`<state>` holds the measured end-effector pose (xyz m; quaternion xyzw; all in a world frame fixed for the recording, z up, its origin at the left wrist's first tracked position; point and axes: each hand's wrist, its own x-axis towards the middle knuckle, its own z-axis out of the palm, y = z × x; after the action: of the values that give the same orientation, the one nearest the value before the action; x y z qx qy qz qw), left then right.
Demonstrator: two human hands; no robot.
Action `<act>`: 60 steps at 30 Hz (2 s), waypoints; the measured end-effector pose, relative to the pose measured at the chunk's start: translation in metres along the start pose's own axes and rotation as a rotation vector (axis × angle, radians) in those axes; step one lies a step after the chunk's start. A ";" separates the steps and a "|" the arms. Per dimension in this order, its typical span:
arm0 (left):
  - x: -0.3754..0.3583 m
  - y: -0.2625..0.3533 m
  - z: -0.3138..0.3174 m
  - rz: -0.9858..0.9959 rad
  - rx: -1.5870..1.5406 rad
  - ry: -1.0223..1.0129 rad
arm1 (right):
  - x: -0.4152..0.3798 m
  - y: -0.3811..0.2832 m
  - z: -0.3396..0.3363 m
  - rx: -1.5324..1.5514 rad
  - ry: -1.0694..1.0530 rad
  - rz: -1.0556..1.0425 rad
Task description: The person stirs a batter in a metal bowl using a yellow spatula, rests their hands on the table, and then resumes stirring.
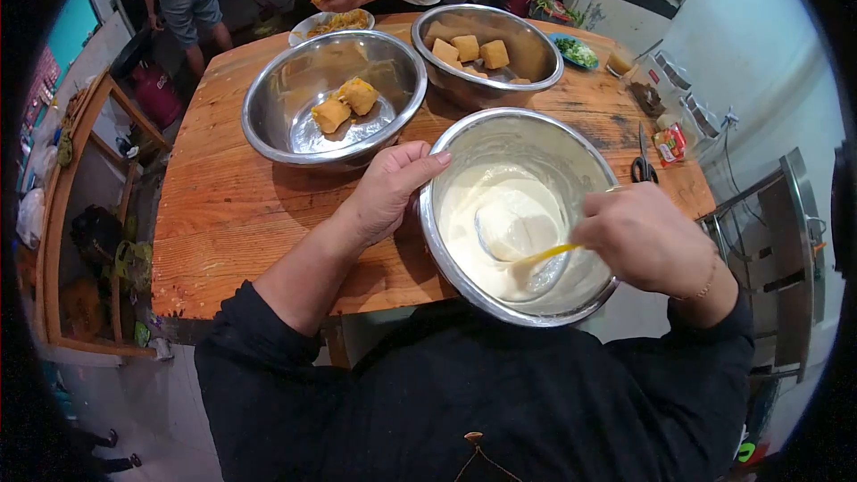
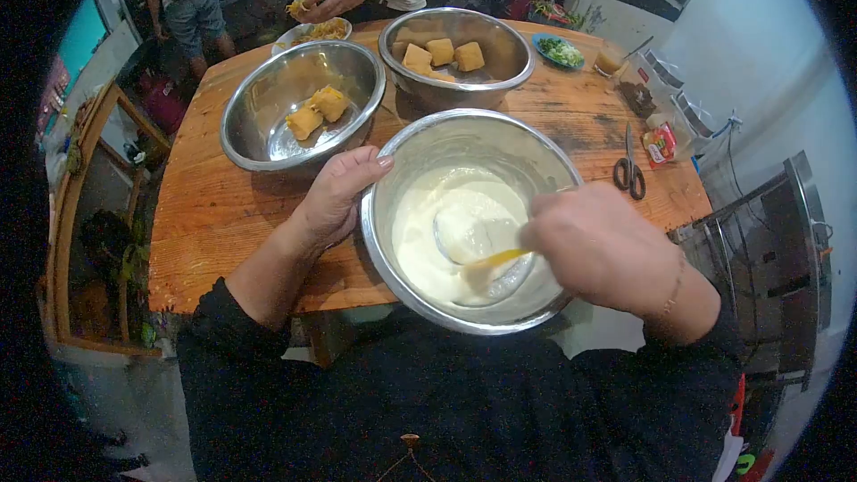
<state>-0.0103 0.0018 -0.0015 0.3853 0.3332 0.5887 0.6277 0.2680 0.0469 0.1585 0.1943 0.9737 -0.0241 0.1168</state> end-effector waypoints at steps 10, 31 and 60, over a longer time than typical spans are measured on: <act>0.000 0.002 0.005 -0.013 0.001 0.040 | 0.030 0.002 0.040 -0.049 0.179 -0.015; 0.000 0.003 0.004 -0.040 -0.014 -0.001 | 0.001 0.026 0.018 -0.132 0.116 0.238; 0.000 0.005 0.007 -0.061 -0.015 0.007 | 0.029 0.006 -0.004 -0.292 0.328 -0.068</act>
<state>-0.0071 0.0012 0.0065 0.3680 0.3427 0.5730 0.6471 0.2435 0.0637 0.1555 0.1440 0.9787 0.1450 -0.0173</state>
